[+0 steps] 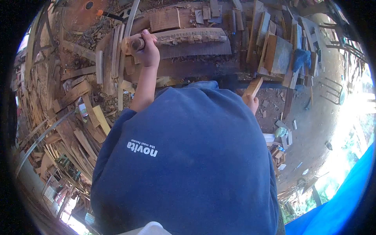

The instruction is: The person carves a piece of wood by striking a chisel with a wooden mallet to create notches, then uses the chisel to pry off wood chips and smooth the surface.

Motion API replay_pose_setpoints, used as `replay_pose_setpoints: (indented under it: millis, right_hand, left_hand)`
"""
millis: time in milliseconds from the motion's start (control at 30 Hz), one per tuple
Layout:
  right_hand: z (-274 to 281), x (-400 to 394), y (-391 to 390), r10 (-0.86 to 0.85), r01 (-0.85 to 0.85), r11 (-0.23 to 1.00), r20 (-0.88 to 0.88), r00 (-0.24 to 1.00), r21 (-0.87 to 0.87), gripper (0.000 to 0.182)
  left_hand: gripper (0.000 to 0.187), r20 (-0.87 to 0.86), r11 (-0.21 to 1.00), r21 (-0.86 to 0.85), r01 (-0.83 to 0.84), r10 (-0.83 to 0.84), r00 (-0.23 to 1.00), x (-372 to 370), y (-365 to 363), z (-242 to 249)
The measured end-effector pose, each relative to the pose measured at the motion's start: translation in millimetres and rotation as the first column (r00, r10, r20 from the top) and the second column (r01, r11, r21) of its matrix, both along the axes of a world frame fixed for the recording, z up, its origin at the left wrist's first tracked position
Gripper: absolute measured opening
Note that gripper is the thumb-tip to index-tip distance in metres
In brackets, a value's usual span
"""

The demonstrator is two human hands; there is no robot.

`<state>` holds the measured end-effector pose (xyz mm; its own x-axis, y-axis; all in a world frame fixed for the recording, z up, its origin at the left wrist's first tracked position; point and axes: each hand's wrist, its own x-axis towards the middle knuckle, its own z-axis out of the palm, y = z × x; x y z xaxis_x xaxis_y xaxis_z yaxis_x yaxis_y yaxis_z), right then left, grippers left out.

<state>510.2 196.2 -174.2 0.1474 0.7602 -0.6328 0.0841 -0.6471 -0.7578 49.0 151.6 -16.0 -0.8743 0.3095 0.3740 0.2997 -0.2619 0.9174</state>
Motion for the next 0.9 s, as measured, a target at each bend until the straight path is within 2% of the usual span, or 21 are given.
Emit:
replay_pose_setpoints:
  millis: [33, 100, 133, 167, 200, 267, 433, 467, 533, 567, 633, 700, 733, 767, 800, 833, 867, 900]
  right_hand:
    - [12.0, -2.2, 0.4, 0.003, -0.003, 1.000, 0.004, 1.000, 0.001, 0.023]
    - [48.7, -1.5, 1.8, 0.215, -0.202, 0.977, 0.256, 0.943, -0.076, 0.025]
    - [66.7, 0.3, 2.6, 0.217, -0.204, 0.976, 0.259, 0.941, -0.075, 0.025]
    - [84.3, 4.0, 2.8, 0.387, -0.349, 0.922, 0.340, 0.857, -0.168, 0.027]
    - [97.6, 4.9, 5.1, 0.543, -0.471, 0.839, 0.399, 0.738, -0.271, 0.029]
    - [115.3, 0.7, 10.9, 0.589, -0.531, 0.808, 0.398, 0.703, -0.256, 0.029]
    - [161.7, -42.0, 17.3, 0.780, -0.797, 0.587, 0.364, 0.509, -0.143, 0.033]
    - [173.4, -57.8, 22.7, 0.776, -0.797, 0.589, 0.370, 0.511, -0.133, 0.033]
    - [216.5, -132.5, 38.9, 0.849, -0.925, 0.369, 0.438, 0.296, -0.090, 0.036]
    - [263.2, -169.8, 34.3, 0.862, -0.965, 0.249, 0.473, 0.184, -0.079, 0.037]
    - [289.3, -208.7, 38.6, 0.804, -0.966, 0.100, 0.552, 0.219, 0.238, 0.038]
    - [329.1, -243.7, 42.7, 0.751, -0.863, -0.091, 0.604, 0.268, 0.497, 0.042]
    - [349.5, -260.7, 42.3, 0.709, -0.774, -0.161, 0.618, 0.340, 0.612, 0.043]
    - [362.0, -276.1, 39.5, 0.668, -0.668, -0.240, 0.619, 0.413, 0.704, 0.043]
    - [360.9, -291.2, 34.5, 0.661, -0.664, -0.247, 0.624, 0.417, 0.706, 0.043]
    - [355.0, -306.7, 30.2, 0.664, -0.607, -0.245, 0.588, 0.463, 0.756, 0.046]
    - [347.3, -317.1, 29.4, 0.669, -0.544, -0.243, 0.545, 0.505, 0.803, 0.048]
    - [334.1, -323.5, 33.3, 0.668, -0.537, -0.246, 0.543, 0.509, 0.807, 0.048]
  left_hand:
    - [0.019, -0.043, 0.998, -0.055, 0.000, -0.003, 0.999, 1.3, -0.6, -2.3]
    - [0.018, -0.084, 0.994, -0.109, -0.005, -0.004, 0.996, -1.4, -2.0, -16.1]
    - [0.017, -0.125, 0.990, -0.135, -0.044, 0.027, 0.992, -6.7, -0.6, -35.0]
    - [0.017, -0.166, 0.984, -0.161, -0.083, 0.056, 0.985, -9.4, -0.2, -45.8]
    - [0.017, -0.196, 0.995, -0.067, -0.081, 0.066, 0.978, -4.2, 2.4, -31.9]
    - [0.017, -0.177, 0.994, -0.081, -0.071, 0.056, 0.983, -2.5, 2.4, -34.0]
    - [0.017, -0.189, 0.992, -0.110, -0.067, 0.045, 0.981, -2.1, 2.9, -29.1]
    - [0.017, -0.222, 0.989, -0.118, -0.089, 0.061, 0.973, -2.2, 3.2, -27.4]
    - [0.017, -0.259, 0.988, -0.115, -0.107, 0.074, 0.963, -3.9, 4.1, -28.7]
    - [0.017, -0.198, 0.989, -0.117, -0.090, 0.065, 0.978, -4.5, 3.8, -31.0]
    - [0.017, -0.142, 0.992, -0.114, -0.062, 0.046, 0.989, -2.4, 2.4, -23.3]
    - [0.017, -0.268, 0.984, -0.114, -0.135, 0.101, 0.958, 0.7, 3.2, -2.1]
    - [0.017, -0.274, 0.986, -0.103, -0.131, 0.099, 0.957, -0.6, 5.0, -2.1]
    - [0.015, -0.133, 0.997, -0.031, -0.074, 0.069, 0.989, -3.1, 5.5, -8.6]
    - [0.014, 0.008, 0.998, 0.047, -0.028, 0.027, 1.000, -5.4, 6.8, -17.4]
    - [0.014, 0.002, 0.998, 0.058, -0.029, 0.029, 1.000, -8.1, 9.7, -31.8]
    - [0.013, 0.310, 0.976, 0.211, 0.050, -0.115, 0.944, -12.6, 11.6, -49.7]
    - [0.013, 0.558, 0.925, 0.370, 0.080, -0.291, 0.777, -16.5, 10.8, -58.6]
